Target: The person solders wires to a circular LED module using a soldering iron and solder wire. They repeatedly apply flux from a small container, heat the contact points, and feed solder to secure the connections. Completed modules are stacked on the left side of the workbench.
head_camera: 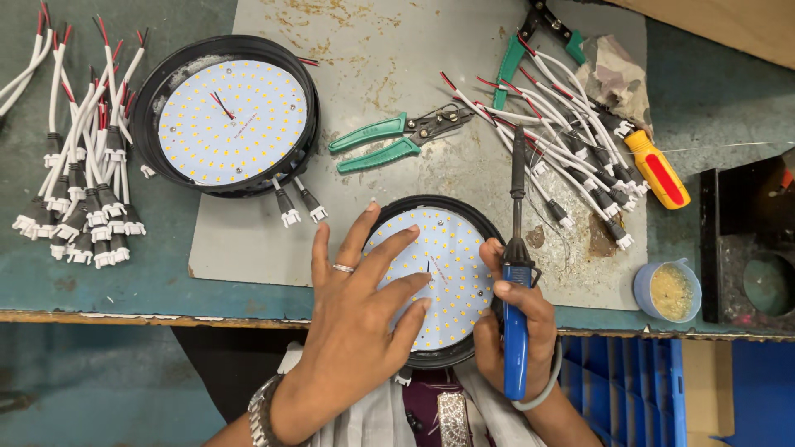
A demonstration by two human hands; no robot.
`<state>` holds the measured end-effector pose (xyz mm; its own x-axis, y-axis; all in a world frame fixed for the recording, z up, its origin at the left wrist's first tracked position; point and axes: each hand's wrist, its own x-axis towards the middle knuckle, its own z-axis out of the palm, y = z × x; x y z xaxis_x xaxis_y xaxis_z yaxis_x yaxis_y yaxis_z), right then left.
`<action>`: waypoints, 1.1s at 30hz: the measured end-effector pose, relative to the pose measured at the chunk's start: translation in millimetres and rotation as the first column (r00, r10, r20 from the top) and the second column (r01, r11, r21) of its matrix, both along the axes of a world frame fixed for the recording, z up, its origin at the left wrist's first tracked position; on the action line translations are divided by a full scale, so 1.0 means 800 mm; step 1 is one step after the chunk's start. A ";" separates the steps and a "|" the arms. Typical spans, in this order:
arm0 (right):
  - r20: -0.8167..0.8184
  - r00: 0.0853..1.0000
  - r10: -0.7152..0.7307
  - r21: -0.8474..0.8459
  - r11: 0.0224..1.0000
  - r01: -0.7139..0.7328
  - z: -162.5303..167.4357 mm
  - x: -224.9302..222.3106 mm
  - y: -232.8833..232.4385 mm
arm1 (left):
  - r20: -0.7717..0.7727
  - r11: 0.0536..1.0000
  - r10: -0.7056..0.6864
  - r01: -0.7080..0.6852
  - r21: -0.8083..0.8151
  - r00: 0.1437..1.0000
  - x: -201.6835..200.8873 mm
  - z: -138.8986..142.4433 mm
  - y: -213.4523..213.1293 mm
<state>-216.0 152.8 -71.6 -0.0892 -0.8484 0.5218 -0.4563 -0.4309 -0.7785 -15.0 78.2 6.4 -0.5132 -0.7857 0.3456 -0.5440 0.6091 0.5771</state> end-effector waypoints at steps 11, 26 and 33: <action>-0.053 0.998 -0.013 -0.021 1.000 0.012 0.013 0.003 -0.005 | 0.076 0.972 0.018 0.000 -0.233 0.997 -0.017 -0.010 -0.021; 0.002 0.999 -0.036 0.007 0.999 0.036 0.012 0.003 -0.008 | -0.043 0.974 0.149 -0.154 -0.165 0.988 0.004 -0.008 -0.022; -0.023 0.999 -0.044 0.003 0.999 0.044 0.013 0.003 -0.007 | 0.057 0.989 0.080 -0.072 -0.130 0.995 -0.004 -0.001 -0.007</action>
